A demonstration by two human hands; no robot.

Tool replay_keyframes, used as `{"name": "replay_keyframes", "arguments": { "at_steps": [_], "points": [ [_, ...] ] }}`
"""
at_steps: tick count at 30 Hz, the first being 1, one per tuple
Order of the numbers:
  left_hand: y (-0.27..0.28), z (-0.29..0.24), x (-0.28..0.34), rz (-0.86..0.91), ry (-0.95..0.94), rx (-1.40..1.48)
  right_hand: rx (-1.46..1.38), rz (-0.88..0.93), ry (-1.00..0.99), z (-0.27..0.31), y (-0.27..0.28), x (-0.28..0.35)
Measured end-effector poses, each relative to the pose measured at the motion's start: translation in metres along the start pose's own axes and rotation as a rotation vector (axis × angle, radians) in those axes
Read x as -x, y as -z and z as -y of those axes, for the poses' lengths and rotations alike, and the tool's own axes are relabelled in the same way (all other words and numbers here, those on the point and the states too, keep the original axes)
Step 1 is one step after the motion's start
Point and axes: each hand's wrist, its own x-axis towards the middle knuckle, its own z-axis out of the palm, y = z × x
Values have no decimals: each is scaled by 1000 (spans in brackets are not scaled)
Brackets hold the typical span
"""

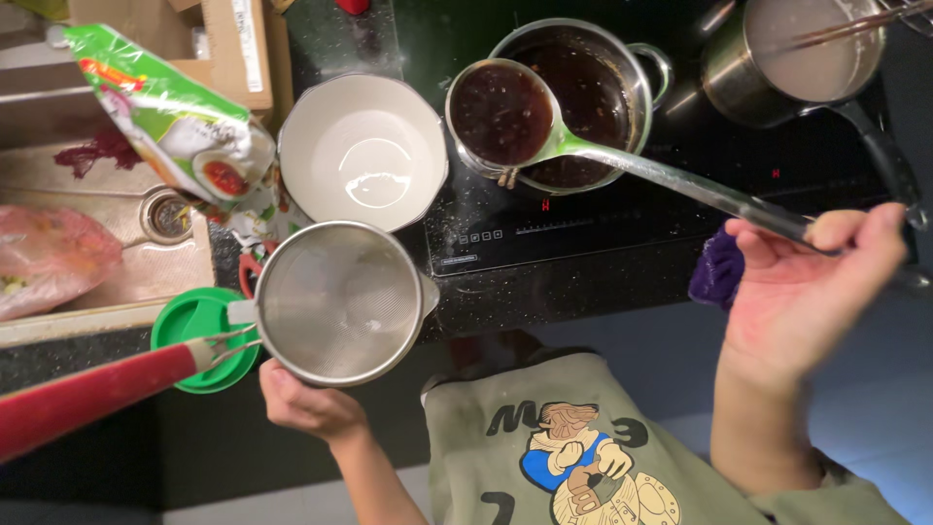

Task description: The person strains a dark liquid from a pot into a bowl using a handheld strainer and a ladle.

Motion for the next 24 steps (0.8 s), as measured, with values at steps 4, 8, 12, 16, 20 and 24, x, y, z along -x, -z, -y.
{"name": "replay_keyframes", "arguments": {
  "at_steps": [4,8,12,16,20,24],
  "points": [
    [2,2,5,-8,37,21,-22,29,-20,9,1,10],
    [9,1,9,-9,29,-31,-13,123,-94,14,-2,22],
    [16,-7,12,2,93,16,-44,207,-131,9,-20,37],
    [19,-17,14,-1,78,38,25,258,-124,0,-37,58],
    [22,-23,17,7,73,59,121,287,-118,-6,-46,76],
    [26,-25,18,15,70,55,130,406,-8,-14,-49,88]
  ]
}}
